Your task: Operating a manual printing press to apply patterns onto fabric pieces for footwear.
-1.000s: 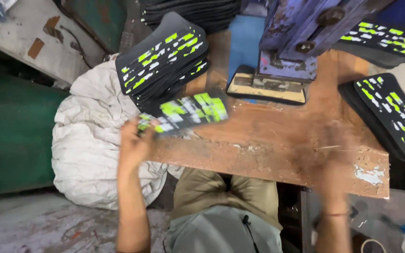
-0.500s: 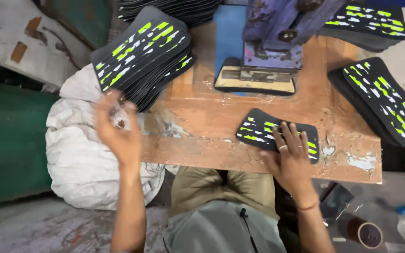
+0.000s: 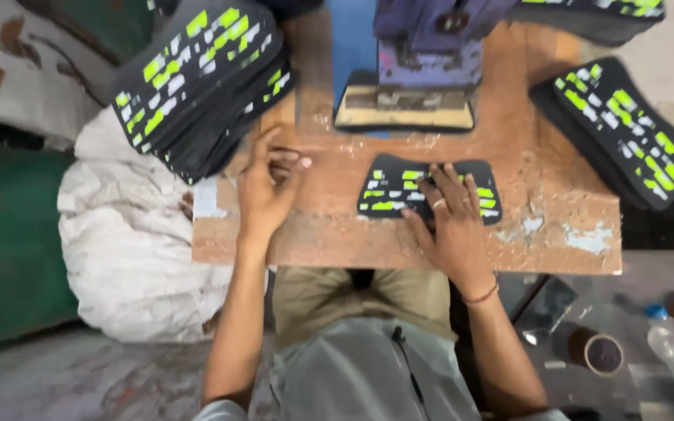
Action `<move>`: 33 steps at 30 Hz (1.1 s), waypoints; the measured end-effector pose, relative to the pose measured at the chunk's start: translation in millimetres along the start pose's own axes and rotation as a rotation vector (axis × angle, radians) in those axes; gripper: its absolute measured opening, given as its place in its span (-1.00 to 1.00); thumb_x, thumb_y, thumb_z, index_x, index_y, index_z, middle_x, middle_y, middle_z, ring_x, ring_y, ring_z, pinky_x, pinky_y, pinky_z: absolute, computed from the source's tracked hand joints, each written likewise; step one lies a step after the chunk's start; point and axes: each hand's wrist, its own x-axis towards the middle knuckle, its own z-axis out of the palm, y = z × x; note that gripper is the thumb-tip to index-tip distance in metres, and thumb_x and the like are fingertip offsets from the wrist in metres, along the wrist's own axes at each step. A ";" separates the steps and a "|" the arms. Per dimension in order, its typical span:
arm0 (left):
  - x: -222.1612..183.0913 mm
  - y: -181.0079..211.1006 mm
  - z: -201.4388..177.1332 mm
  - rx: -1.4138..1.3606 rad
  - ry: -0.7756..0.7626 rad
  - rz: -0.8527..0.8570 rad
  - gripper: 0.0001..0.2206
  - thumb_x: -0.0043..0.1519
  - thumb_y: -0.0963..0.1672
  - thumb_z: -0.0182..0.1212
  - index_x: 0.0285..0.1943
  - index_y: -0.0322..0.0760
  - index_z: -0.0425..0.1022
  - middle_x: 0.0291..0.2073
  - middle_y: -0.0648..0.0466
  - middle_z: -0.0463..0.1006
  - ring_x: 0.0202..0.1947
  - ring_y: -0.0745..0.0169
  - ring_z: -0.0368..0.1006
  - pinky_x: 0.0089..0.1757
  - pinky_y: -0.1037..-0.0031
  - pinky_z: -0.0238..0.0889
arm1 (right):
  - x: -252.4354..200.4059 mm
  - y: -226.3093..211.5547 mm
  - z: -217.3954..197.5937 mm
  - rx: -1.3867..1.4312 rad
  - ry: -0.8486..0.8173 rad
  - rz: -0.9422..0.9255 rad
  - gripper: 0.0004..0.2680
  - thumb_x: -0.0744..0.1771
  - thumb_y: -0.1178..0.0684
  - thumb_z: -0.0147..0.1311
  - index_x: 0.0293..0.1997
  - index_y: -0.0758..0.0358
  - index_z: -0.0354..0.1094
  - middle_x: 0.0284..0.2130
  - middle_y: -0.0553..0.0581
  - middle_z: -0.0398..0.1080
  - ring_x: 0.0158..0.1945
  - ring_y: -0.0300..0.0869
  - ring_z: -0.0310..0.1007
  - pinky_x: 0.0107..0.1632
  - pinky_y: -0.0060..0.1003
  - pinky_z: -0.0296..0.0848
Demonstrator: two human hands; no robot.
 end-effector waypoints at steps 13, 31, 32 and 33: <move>68.1 -24.7 74.9 -0.469 -0.462 -0.213 -0.54 0.22 -0.24 0.30 0.32 -0.38 0.29 -0.43 0.11 0.57 -0.49 0.38 0.60 -0.50 0.56 0.46 | -17.7 -17.5 -1.5 -0.038 -0.038 -0.055 -0.54 0.34 -0.14 0.17 0.37 0.24 0.26 0.39 0.29 0.19 0.52 0.18 0.04 0.53 0.19 -0.06; -30.8 -49.6 -90.1 -0.028 -0.543 -0.234 -0.74 0.23 -0.08 0.36 -0.08 -0.42 0.66 -0.34 0.08 0.68 -0.32 0.44 0.50 -0.24 0.52 0.39 | 88.6 -11.7 43.1 -0.249 -0.084 -0.222 -0.43 0.39 -0.42 -0.03 0.44 0.20 0.22 0.37 0.45 0.11 0.44 0.34 0.00 0.38 0.43 -0.06; -30.7 -50.1 -88.6 -0.037 -0.543 -0.295 -0.74 0.23 -0.07 0.37 -0.09 -0.42 0.66 -0.34 0.08 0.68 -0.33 0.44 0.50 -0.24 0.51 0.40 | 91.9 -17.5 45.1 -0.248 -0.087 -0.210 -0.44 0.38 -0.42 -0.03 0.43 0.18 0.24 0.35 0.47 0.11 0.42 0.36 0.00 0.36 0.43 -0.06; -31.0 -49.7 -89.7 -0.039 -0.551 -0.358 -0.73 0.23 -0.07 0.37 -0.10 -0.41 0.66 -0.35 0.08 0.69 -0.33 0.44 0.50 -0.24 0.50 0.40 | 92.5 -25.3 47.8 -0.241 -0.090 -0.190 -0.45 0.37 -0.42 -0.02 0.41 0.17 0.25 0.33 0.50 0.11 0.40 0.38 0.01 0.34 0.43 -0.05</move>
